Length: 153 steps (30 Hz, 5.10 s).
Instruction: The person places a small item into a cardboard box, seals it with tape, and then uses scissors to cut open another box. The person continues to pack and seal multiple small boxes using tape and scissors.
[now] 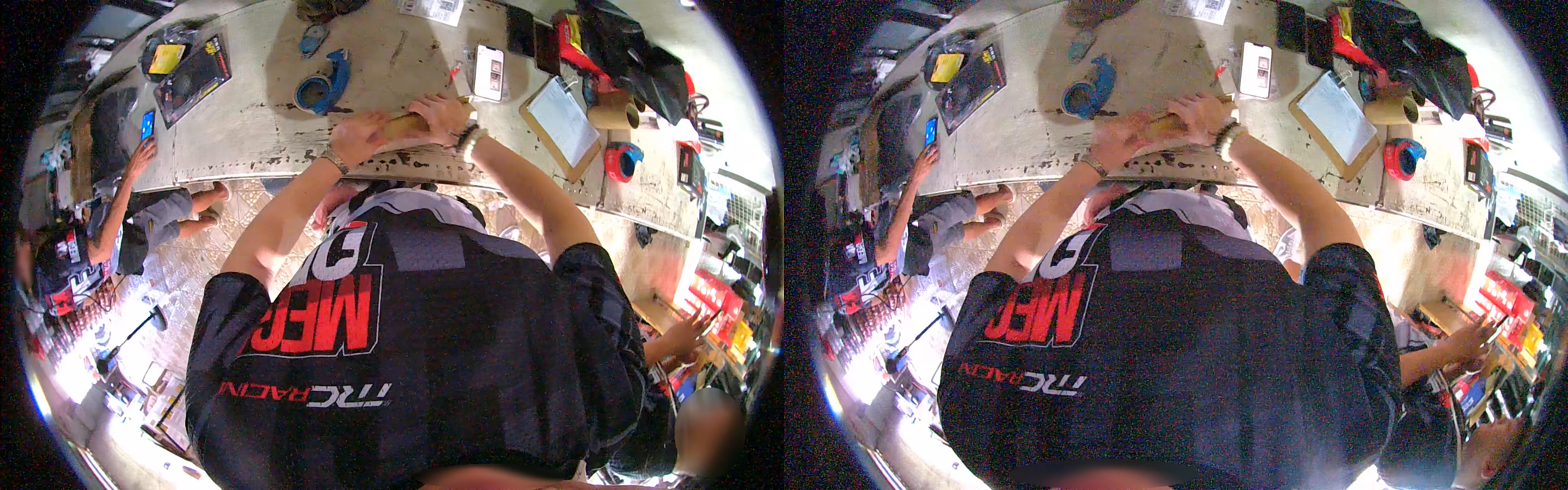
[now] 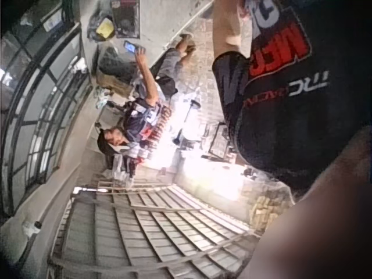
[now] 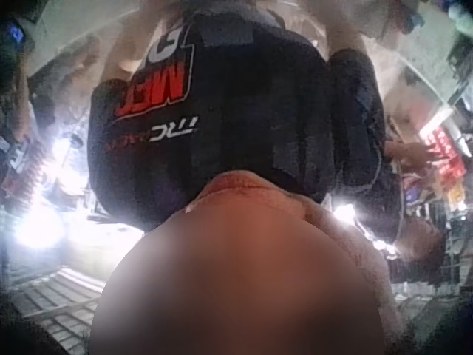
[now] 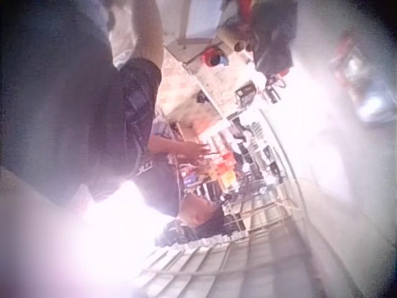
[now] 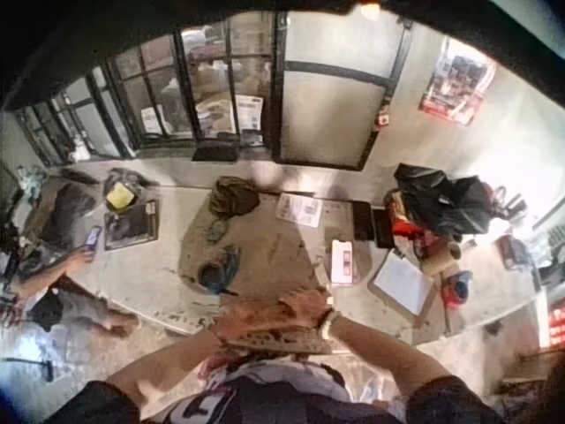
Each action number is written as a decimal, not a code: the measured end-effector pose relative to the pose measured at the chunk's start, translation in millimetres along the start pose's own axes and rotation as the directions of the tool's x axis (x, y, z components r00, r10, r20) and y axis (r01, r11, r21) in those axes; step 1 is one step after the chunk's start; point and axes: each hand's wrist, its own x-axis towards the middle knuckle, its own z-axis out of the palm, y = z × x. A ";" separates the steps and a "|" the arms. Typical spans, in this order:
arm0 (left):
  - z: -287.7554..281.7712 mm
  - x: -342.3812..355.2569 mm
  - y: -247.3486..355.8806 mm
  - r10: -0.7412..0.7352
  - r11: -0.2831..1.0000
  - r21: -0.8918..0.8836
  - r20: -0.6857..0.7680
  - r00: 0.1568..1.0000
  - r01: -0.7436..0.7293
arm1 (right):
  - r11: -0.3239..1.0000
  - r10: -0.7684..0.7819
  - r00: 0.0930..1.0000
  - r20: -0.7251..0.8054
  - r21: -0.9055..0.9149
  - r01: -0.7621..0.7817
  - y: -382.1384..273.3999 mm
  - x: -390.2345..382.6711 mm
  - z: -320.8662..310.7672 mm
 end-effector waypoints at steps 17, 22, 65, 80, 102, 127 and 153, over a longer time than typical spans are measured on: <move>-29.4 44.4 30.1 -0.164 0.980 0.155 0.274 0.947 0.125 | 0.975 0.223 0.960 -0.170 0.051 -0.218 14.8 -50.9 5.0; -15.5 53.6 40.0 -0.169 0.986 0.071 0.452 0.876 0.154 | 0.982 0.169 0.969 -0.182 0.116 -0.150 9.3 -41.1 -2.2; 26.0 -11.7 36.9 -0.176 0.920 0.296 -0.275 0.945 0.257 | 0.771 0.607 0.709 0.359 -0.049 -0.635 -49.0 104.6 -98.3; 23.0 -4.2 16.7 -0.274 0.911 0.275 -0.153 0.950 0.307 | 0.777 0.595 0.794 -0.123 0.342 -0.529 -94.4 -48.3 -67.3; -15.7 36.4 -79.5 -0.513 0.737 -0.347 0.272 0.814 0.580 | 0.774 0.633 0.773 -0.048 0.049 -0.631 -72.6 -4.2 -14.9; -22.9 5.5 51.3 -0.746 0.664 0.398 0.287 0.601 0.633 | 0.475 0.750 0.590 -0.300 0.865 -0.163 -55.7 -14.1 -144.6; -5.7 1.8 61.0 -0.767 0.615 0.494 0.192 0.612 0.615 | 0.474 0.486 0.727 0.486 0.552 -0.686 -35.6 1.2 -88.8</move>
